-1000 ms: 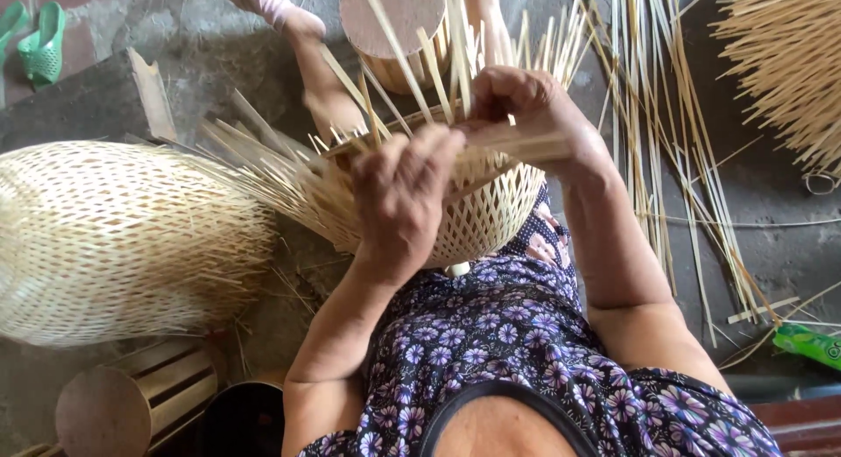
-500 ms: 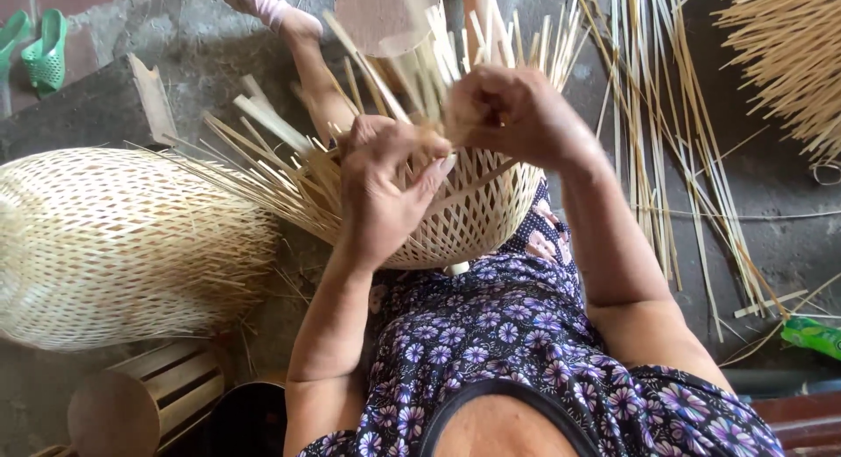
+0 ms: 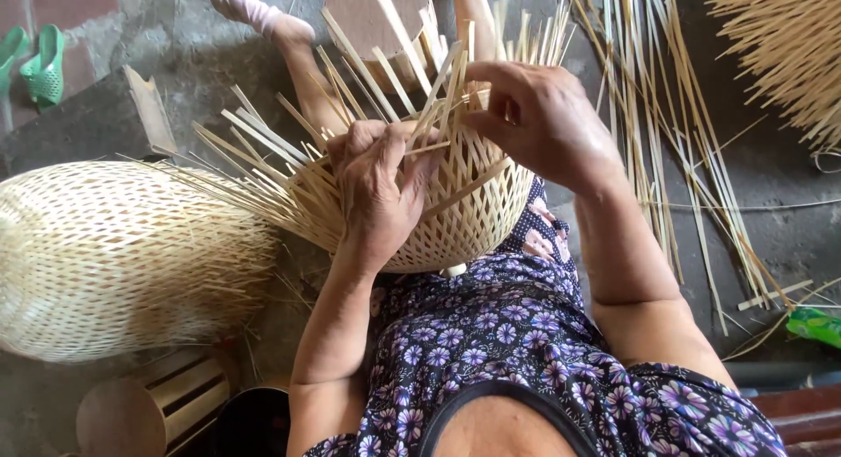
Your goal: The person weaves a bamboo basket by interlacing thin bamboo strips through the upright ribs of the structure, working around the rim and securing the ends.
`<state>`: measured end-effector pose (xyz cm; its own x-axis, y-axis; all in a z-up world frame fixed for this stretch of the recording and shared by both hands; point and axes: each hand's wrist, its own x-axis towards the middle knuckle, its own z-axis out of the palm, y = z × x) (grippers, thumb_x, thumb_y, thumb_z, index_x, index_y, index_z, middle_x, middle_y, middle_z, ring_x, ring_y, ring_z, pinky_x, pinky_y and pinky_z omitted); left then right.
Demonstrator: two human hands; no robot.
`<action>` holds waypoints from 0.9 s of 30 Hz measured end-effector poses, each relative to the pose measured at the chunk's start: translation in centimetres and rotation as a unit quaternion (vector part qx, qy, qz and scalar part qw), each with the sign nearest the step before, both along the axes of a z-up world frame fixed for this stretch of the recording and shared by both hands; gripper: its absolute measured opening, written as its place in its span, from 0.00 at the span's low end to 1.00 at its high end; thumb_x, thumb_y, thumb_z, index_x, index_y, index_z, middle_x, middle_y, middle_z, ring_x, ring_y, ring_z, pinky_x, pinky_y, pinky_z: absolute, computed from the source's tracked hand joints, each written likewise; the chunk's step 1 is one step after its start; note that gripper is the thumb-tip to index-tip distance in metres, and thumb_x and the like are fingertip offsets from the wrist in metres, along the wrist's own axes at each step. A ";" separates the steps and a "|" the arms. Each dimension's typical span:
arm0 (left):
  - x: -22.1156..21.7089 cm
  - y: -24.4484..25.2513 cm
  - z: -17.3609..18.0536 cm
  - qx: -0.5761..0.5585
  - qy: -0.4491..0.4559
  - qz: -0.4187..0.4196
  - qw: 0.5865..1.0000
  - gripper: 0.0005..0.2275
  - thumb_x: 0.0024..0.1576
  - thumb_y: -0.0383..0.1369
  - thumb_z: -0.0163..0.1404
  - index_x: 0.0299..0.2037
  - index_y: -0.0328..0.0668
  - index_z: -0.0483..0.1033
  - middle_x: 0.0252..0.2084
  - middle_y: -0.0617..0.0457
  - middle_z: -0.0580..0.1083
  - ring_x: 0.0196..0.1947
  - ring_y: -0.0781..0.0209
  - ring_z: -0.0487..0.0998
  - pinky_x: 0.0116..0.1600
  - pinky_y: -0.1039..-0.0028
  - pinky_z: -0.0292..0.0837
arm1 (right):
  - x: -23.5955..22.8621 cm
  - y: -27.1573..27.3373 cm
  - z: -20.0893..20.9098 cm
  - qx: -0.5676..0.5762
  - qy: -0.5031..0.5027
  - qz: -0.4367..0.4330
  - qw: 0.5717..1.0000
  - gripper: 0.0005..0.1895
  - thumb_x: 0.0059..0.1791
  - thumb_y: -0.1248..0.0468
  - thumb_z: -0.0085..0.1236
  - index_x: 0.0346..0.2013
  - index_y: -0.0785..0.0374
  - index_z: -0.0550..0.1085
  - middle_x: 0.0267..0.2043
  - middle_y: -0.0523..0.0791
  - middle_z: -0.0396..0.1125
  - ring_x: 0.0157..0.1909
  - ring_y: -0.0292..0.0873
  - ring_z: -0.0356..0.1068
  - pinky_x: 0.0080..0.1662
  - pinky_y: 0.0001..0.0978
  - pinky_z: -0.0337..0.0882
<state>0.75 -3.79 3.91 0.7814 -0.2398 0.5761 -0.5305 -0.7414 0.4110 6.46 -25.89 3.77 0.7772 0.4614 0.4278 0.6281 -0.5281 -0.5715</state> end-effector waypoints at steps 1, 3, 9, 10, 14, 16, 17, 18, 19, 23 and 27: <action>0.0 0.0 0.1 0.001 -0.002 -0.002 1.000 0.12 0.59 0.32 0.65 0.48 0.48 0.75 0.38 0.63 0.78 0.42 0.66 0.70 0.54 0.70 0.54 | 0.2 0.3 -0.1 -0.018 0.034 -0.011 0.999 0.17 0.53 0.65 0.67 0.53 0.69 0.74 0.26 0.45 0.71 0.22 0.34 0.65 0.27 0.23 0.63; 0.0 0.0 0.2 0.004 -0.002 0.002 1.000 0.12 0.58 0.32 0.66 0.47 0.49 0.76 0.37 0.63 0.77 0.41 0.66 0.70 0.54 0.71 0.54 | 0.9 0.5 -0.4 -0.054 0.101 -0.031 0.993 0.16 0.52 0.66 0.66 0.51 0.68 0.74 0.22 0.46 0.69 0.19 0.38 0.63 0.23 0.27 0.60; -0.2 0.0 -0.1 0.001 0.002 0.003 1.000 0.12 0.59 0.33 0.65 0.48 0.49 0.75 0.39 0.64 0.78 0.43 0.67 0.70 0.55 0.71 0.54 | 2.9 -0.4 -3.5 0.250 0.241 0.139 0.927 0.07 0.56 0.64 0.63 0.44 0.57 0.72 0.38 0.41 0.72 0.38 0.31 0.74 0.42 0.21 0.81; 0.0 0.0 -0.2 -0.002 0.000 0.008 1.000 0.11 0.59 0.33 0.66 0.46 0.50 0.76 0.37 0.63 0.78 0.41 0.67 0.70 0.53 0.71 0.54 | 2.9 -0.5 -3.9 0.230 0.140 0.123 0.955 0.06 0.57 0.66 0.64 0.43 0.56 0.72 0.39 0.42 0.72 0.38 0.31 0.74 0.41 0.22 0.80; 0.0 0.0 -0.4 0.001 0.013 0.022 1.000 0.11 0.58 0.32 0.65 0.46 0.48 0.76 0.34 0.62 0.76 0.41 0.66 0.71 0.54 0.69 0.55 | 1.6 -0.3 -5.3 0.141 -0.141 0.045 0.979 0.08 0.54 0.66 0.68 0.38 0.54 0.74 0.37 0.44 0.72 0.37 0.35 0.72 0.36 0.26 0.75; 0.0 0.3 -0.2 0.002 0.029 0.013 1.000 0.12 0.58 0.32 0.65 0.47 0.46 0.76 0.34 0.62 0.77 0.43 0.64 0.71 0.56 0.69 0.56 | 1.6 -0.6 -5.1 0.207 -0.073 0.108 0.970 0.07 0.54 0.66 0.67 0.39 0.54 0.75 0.38 0.43 0.72 0.38 0.34 0.72 0.38 0.28 0.76; 0.0 0.3 -0.1 -0.005 0.033 0.015 0.999 0.12 0.58 0.32 0.65 0.47 0.46 0.76 0.35 0.61 0.77 0.42 0.64 0.71 0.56 0.69 0.56 | 2.0 -1.2 -4.7 0.287 0.034 0.191 0.938 0.06 0.56 0.66 0.64 0.41 0.54 0.73 0.41 0.41 0.72 0.39 0.33 0.73 0.41 0.28 0.77; 0.0 0.2 -0.1 -0.012 0.035 0.016 0.999 0.12 0.58 0.32 0.65 0.47 0.46 0.76 0.36 0.61 0.78 0.42 0.65 0.71 0.55 0.69 0.56 | 2.5 -1.6 -4.4 0.358 0.139 0.269 0.883 0.05 0.59 0.67 0.60 0.43 0.54 0.72 0.43 0.40 0.73 0.41 0.31 0.74 0.43 0.28 0.79; 0.1 0.2 -0.1 -0.020 0.037 0.016 0.999 0.12 0.58 0.33 0.65 0.47 0.46 0.76 0.37 0.60 0.78 0.41 0.65 0.71 0.55 0.70 0.56 | 2.7 -1.3 -4.2 0.364 0.133 0.265 0.883 0.07 0.58 0.66 0.61 0.48 0.57 0.71 0.42 0.39 0.73 0.41 0.31 0.74 0.45 0.29 0.80; 0.2 0.2 -0.2 -0.026 0.030 0.000 0.999 0.12 0.58 0.31 0.65 0.47 0.46 0.76 0.40 0.62 0.81 0.44 0.66 0.73 0.55 0.70 0.57 | 2.1 -0.5 -3.7 0.244 0.066 0.150 0.956 0.08 0.58 0.66 0.63 0.48 0.60 0.71 0.43 0.43 0.74 0.43 0.35 0.76 0.47 0.30 0.81; 0.1 0.0 0.0 -0.018 0.022 0.003 1.000 0.13 0.56 0.31 0.66 0.47 0.46 0.76 0.39 0.63 0.81 0.44 0.65 0.73 0.55 0.69 0.57 | 2.3 -0.9 -2.7 0.093 0.012 0.092 0.991 0.16 0.56 0.64 0.64 0.54 0.68 0.70 0.38 0.45 0.72 0.38 0.35 0.73 0.41 0.27 0.78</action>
